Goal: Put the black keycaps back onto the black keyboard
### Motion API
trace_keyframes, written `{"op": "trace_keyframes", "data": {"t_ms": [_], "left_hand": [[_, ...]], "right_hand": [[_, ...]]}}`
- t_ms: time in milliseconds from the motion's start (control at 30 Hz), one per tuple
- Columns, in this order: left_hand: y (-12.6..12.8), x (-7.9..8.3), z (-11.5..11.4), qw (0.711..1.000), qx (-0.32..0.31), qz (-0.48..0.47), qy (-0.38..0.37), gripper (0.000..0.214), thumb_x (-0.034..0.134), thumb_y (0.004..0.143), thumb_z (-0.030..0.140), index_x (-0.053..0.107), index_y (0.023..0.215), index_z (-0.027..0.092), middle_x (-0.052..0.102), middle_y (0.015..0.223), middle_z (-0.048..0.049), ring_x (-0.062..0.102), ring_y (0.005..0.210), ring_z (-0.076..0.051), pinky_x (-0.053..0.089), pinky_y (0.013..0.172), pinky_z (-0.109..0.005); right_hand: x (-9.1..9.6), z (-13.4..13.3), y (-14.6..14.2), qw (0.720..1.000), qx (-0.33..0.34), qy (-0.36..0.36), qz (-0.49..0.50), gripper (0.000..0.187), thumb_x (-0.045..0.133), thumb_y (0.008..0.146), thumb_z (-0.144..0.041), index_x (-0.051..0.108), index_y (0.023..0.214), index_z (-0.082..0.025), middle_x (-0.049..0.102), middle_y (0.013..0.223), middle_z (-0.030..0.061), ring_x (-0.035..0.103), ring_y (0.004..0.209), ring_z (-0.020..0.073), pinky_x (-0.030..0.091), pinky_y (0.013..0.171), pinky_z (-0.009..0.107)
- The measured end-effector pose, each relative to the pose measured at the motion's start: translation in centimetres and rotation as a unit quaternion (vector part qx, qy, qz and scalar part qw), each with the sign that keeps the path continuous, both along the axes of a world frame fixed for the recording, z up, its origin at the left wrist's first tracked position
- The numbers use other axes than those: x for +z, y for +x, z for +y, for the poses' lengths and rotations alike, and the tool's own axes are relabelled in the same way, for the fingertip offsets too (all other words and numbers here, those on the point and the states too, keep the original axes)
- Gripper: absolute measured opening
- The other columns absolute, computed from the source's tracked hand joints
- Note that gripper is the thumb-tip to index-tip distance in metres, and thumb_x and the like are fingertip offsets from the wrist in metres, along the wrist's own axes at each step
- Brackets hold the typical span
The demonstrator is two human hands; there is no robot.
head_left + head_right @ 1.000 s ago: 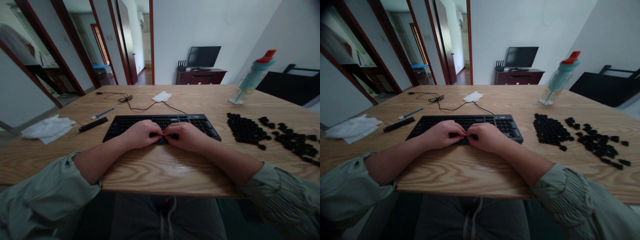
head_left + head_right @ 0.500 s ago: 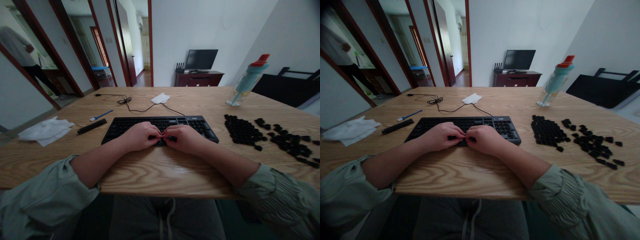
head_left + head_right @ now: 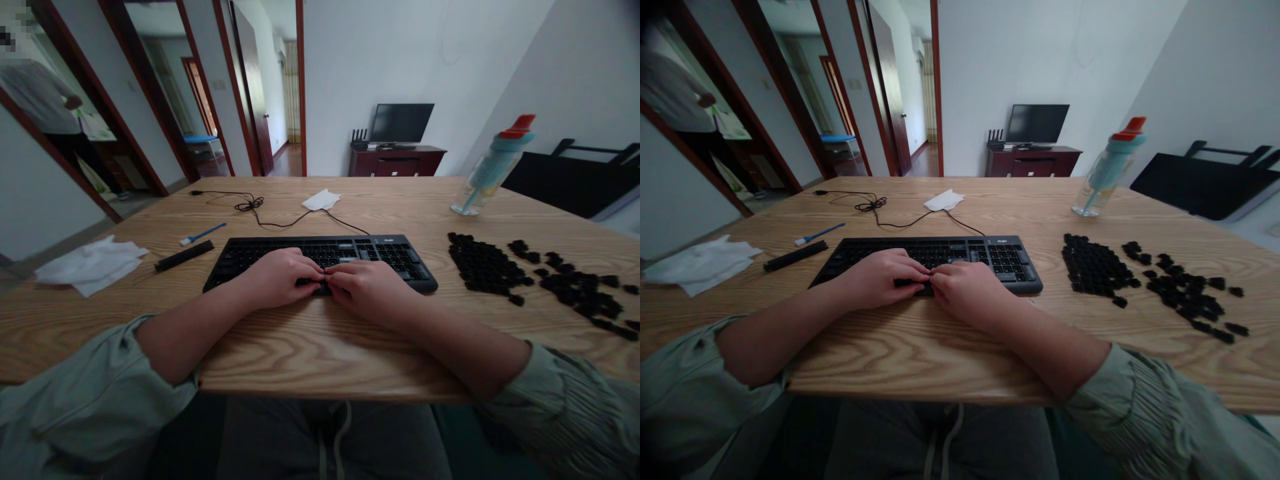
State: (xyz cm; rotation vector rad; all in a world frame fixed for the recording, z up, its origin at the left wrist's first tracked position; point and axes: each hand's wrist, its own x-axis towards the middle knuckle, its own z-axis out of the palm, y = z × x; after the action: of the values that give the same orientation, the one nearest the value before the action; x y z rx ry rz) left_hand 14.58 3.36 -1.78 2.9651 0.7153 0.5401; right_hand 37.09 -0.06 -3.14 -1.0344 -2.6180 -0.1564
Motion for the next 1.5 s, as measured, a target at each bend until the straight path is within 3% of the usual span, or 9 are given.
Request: {"op": "trace_keyframes", "data": {"t_ms": [267, 467, 600, 733, 833, 967, 1067, 1267, 1500], "left_hand": [[0.1, 0.0, 0.0, 1.0, 0.006, -0.003, -0.01, 0.016, 0.063, 0.09, 0.02, 0.076, 0.099, 0.021, 0.077, 0.104, -0.0039, 0.069, 0.091, -0.018, 0.05, 0.083, -0.031], [0.5, -0.2, 0.2, 0.998, 0.056, -0.005, -0.024, 0.012, 0.065, 0.087, 0.022, 0.074, 0.094, 0.02, 0.076, 0.089, -0.0028, 0.064, 0.082, -0.018, 0.049, 0.074, -0.028], [0.8, -0.2, 0.0, 0.997, 0.061, -0.04, -0.012, 0.008, 0.065, 0.085, 0.02, 0.071, 0.089, 0.019, 0.072, 0.082, -0.0026, 0.063, 0.079, -0.017, 0.048, 0.07, -0.027], [0.6, 0.5, -0.8, 0.989, 0.063, -0.133, -0.002, 0.016, 0.063, 0.089, 0.026, 0.07, 0.101, 0.019, 0.073, 0.091, -0.0036, 0.064, 0.081, -0.015, 0.051, 0.077, -0.027], [0.0, 1.3, -1.1, 0.982, 0.093, -0.167, 0.009, 0.023, 0.061, 0.091, 0.031, 0.067, 0.11, 0.019, 0.073, 0.097, -0.0046, 0.064, 0.08, -0.015, 0.052, 0.079, -0.028], [-0.8, 1.5, -0.5, 0.98, 0.107, -0.167, 0.011, 0.02, 0.057, 0.092, 0.031, 0.067, 0.105, 0.019, 0.072, 0.099, -0.0047, 0.064, 0.08, -0.014, 0.053, 0.078, -0.028], [-0.9, 1.2, 0.0, 0.983, 0.095, -0.16, 0.014, 0.018, 0.057, 0.092, 0.03, 0.067, 0.103, 0.018, 0.071, 0.099, -0.0048, 0.064, 0.08, -0.014, 0.052, 0.076, -0.028], [-0.7, 1.1, -0.1, 0.985, 0.087, -0.147, 0.016, 0.017, 0.056, 0.092, 0.028, 0.068, 0.1, 0.018, 0.071, 0.097, -0.0047, 0.065, 0.08, -0.014, 0.052, 0.076, -0.027], [-0.9, 1.2, 0.0, 0.985, 0.109, -0.132, 0.009, 0.019, 0.055, 0.092, 0.031, 0.068, 0.1, 0.019, 0.072, 0.097, -0.004, 0.065, 0.079, -0.014, 0.053, 0.077, -0.025]], "right_hand": [[-0.3, -1.1, -0.8, 0.999, -0.029, 0.017, -0.032, 0.026, 0.05, 0.097, -0.02, 0.074, 0.104, -0.014, 0.075, 0.109, 0.0124, 0.07, 0.086, 0.0216, 0.048, 0.068, 0.029], [0.1, -0.4, -0.8, 0.996, -0.079, -0.037, 0.036, 0.021, 0.054, 0.094, -0.026, 0.073, 0.101, -0.021, 0.076, 0.098, 0.0062, 0.07, 0.082, 0.0194, 0.045, 0.067, 0.027], [0.1, 0.1, -0.5, 0.994, -0.056, -0.044, 0.08, 0.016, 0.058, 0.09, -0.024, 0.071, 0.099, -0.021, 0.075, 0.093, 0.0049, 0.068, 0.082, 0.0187, 0.045, 0.07, 0.027], [1.2, -0.1, 0.5, 0.991, -0.031, 0.012, 0.133, 0.018, 0.058, 0.088, -0.023, 0.069, 0.102, -0.02, 0.073, 0.098, 0.0068, 0.066, 0.083, 0.0181, 0.045, 0.07, 0.027], [3.3, 0.3, 3.4, 0.984, -0.044, 0.057, 0.165, 0.02, 0.06, 0.086, -0.025, 0.069, 0.103, -0.02, 0.072, 0.092, 0.0064, 0.063, 0.074, 0.0164, 0.045, 0.067, 0.028], [6.0, 1.5, 9.4, 0.963, -0.163, 0.069, 0.202, 0.035, 0.063, 0.083, -0.031, 0.07, 0.116, -0.021, 0.069, 0.084, 0.0049, 0.056, 0.06, 0.0142, 0.046, 0.061, 0.029], [7.0, 2.1, 13.7, 0.954, -0.227, 0.078, 0.18, 0.036, 0.063, 0.081, -0.034, 0.073, 0.112, -0.019, 0.07, 0.087, 0.0067, 0.054, 0.058, 0.014, 0.046, 0.06, 0.031], [7.9, 2.3, 20.0, 0.945, -0.304, 0.028, 0.113, 0.03, 0.066, 0.079, -0.038, 0.075, 0.102, -0.021, 0.067, 0.067, 0.0047, 0.054, 0.051, 0.0152, 0.044, 0.056, 0.033], [7.1, 4.9, 25.3, 0.94, -0.324, -0.034, 0.101, 0.031, 0.069, 0.079, -0.038, 0.074, 0.102, -0.019, 0.076, 0.087, 0.0095, 0.06, 0.054, 0.0158, 0.047, 0.058, 0.035]]}}
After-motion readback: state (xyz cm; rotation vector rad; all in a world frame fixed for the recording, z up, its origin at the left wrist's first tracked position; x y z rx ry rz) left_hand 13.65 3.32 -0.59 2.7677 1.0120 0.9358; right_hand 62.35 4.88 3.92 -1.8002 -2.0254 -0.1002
